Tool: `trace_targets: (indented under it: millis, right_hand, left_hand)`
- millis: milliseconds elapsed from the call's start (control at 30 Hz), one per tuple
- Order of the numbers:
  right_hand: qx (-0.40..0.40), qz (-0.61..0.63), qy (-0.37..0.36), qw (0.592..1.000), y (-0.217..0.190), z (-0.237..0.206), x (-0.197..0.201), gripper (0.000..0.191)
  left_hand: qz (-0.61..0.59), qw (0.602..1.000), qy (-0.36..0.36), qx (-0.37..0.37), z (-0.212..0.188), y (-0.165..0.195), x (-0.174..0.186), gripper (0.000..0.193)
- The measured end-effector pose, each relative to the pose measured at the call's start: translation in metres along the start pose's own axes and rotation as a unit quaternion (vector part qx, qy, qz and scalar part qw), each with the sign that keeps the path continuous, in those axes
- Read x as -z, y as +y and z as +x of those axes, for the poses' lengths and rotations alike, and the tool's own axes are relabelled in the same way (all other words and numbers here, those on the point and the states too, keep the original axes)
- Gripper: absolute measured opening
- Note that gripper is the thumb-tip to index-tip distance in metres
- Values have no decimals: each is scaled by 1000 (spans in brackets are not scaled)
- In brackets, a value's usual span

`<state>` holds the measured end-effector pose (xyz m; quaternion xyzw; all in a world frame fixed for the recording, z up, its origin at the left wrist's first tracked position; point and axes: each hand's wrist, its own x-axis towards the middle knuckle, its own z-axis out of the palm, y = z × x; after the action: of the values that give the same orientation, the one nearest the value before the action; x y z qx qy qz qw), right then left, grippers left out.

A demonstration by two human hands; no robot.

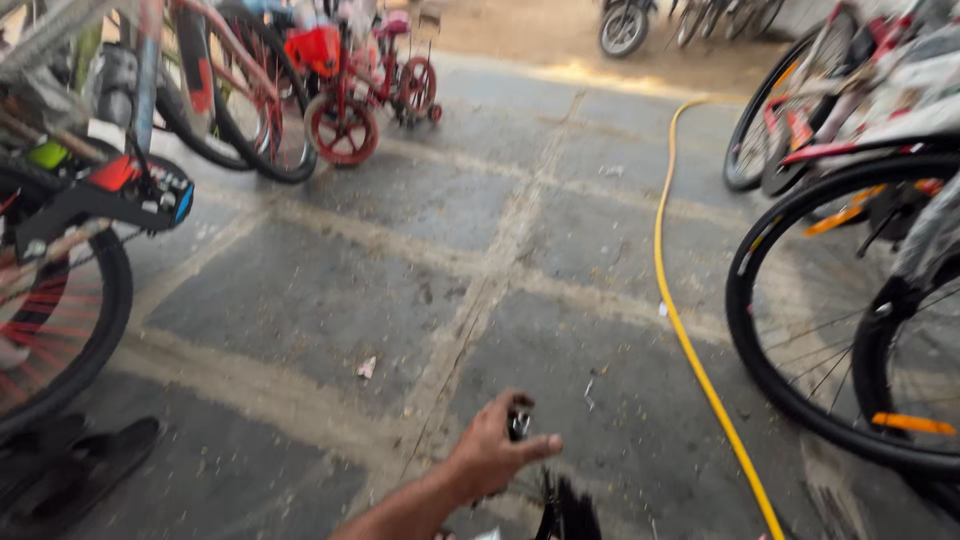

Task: The person inserts multiple black bicycle spokes into the holes of a bicycle hub, holding the hub in one hand and feeding spokes with the other. The person repeatedly inserts spokes and adjusts their positions around the hub.

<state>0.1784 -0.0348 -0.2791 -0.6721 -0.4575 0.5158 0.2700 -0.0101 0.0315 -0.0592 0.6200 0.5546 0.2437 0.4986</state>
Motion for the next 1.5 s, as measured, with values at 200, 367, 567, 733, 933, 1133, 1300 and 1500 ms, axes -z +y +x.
trace_targets:
  millis: [200,367,567,733,933,1133,1300,1500]
  right_hand:
    - [-43,-25,-59,997,69,-50,-22,29]
    - [-65,43,-87,993,76,-34,-27,27]
    - [-105,190,-120,969,96,-38,-30,22]
    - [-89,190,-86,974,95,-27,-22,22]
    - [-42,241,-46,969,86,-26,-3,19]
    - [77,243,5,967,25,-46,29,17]
    - [112,288,22,951,-48,-73,64,16]
    - [226,246,74,940,-112,-107,103,20]
  left_hand:
    - [-37,995,68,-59,-7,1,14,81]
    - [-81,993,59,-69,-5,-7,23,67]
    - [-166,980,25,-107,-6,-10,16,38]
    - [-111,987,33,-110,-6,-8,17,32]
    - [-77,993,15,-92,-9,4,22,35]
    - [-55,991,23,-120,-19,20,20,36]
    - [-50,991,13,-121,-20,24,21,28]
    - [-158,974,26,-161,-16,19,16,23]
